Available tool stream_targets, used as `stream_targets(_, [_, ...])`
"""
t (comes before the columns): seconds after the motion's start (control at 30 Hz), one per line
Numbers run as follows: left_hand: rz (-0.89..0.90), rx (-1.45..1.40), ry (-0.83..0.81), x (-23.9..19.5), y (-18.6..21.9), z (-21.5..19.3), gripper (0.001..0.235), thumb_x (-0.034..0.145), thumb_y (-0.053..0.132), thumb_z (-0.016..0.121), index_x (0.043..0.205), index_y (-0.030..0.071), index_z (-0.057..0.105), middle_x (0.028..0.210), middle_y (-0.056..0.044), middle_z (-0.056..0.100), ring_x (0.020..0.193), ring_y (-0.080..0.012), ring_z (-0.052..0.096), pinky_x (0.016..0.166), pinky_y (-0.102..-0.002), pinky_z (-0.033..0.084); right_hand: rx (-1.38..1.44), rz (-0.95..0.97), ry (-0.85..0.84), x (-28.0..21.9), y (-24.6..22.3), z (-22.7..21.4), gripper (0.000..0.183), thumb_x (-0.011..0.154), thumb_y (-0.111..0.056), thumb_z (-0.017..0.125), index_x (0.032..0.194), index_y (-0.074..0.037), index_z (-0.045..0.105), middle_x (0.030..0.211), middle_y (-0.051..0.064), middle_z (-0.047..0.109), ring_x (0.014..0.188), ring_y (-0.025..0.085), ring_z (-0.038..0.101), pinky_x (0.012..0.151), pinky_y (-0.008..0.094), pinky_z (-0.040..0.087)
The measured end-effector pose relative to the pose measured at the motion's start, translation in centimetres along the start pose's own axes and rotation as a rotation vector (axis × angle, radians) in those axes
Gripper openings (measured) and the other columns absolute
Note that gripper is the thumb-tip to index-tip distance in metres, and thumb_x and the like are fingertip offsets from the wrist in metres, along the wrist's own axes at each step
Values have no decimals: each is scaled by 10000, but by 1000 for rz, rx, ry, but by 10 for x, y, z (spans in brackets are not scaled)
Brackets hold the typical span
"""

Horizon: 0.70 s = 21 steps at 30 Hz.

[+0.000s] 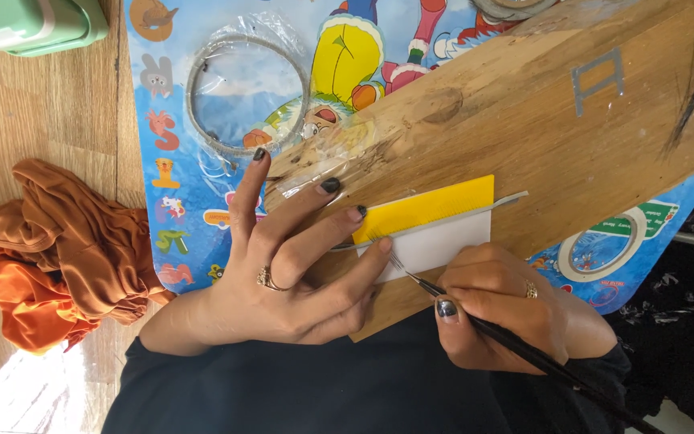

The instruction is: Manually aligning and pressing individual eyelash fibers onto a template board to create false eyelashes.

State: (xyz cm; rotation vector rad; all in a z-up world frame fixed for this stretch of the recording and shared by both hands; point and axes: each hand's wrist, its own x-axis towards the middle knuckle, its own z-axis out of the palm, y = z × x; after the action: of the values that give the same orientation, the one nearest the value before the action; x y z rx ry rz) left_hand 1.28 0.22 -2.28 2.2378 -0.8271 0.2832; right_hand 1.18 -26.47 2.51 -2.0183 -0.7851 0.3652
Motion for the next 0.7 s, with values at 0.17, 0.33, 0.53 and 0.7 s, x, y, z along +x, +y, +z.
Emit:
stream_targets(0.17, [14,16,-23,0,0,-2,299,949,328,797,1201,169,769,1233,-128,517,1191,-342,529,1125,-748,286,78,-3,56,-10,4,1,139,822,-60,646,917,-11,556,930,79,658,806,199,712,741,312,602])
stream_targets(0.33, [2,-20,-1,-1,0,-1,317,910,291,809,1200,206,712,1253,-124,553,1197,-350,559,1139,-742,314,191,-49,335,-11,2,23,167,853,-93,626,957,-57,501,894,97,657,761,197,693,694,308,620])
stream_targets(0.53, [9,38,-52,-1,3,-6,562,975,610,575,1332,198,707,1304,-129,520,1204,-357,543,1167,-739,285,161,-67,235,-22,12,15,269,838,-20,644,1062,-65,502,1019,81,655,847,224,710,808,348,596])
stream_targets(0.7, [44,48,-61,3,10,-5,764,941,714,374,1340,166,727,1256,-129,556,1183,-350,540,1191,-690,250,106,-121,295,-19,-4,8,149,802,-11,652,920,-21,561,950,110,646,808,263,693,757,348,595])
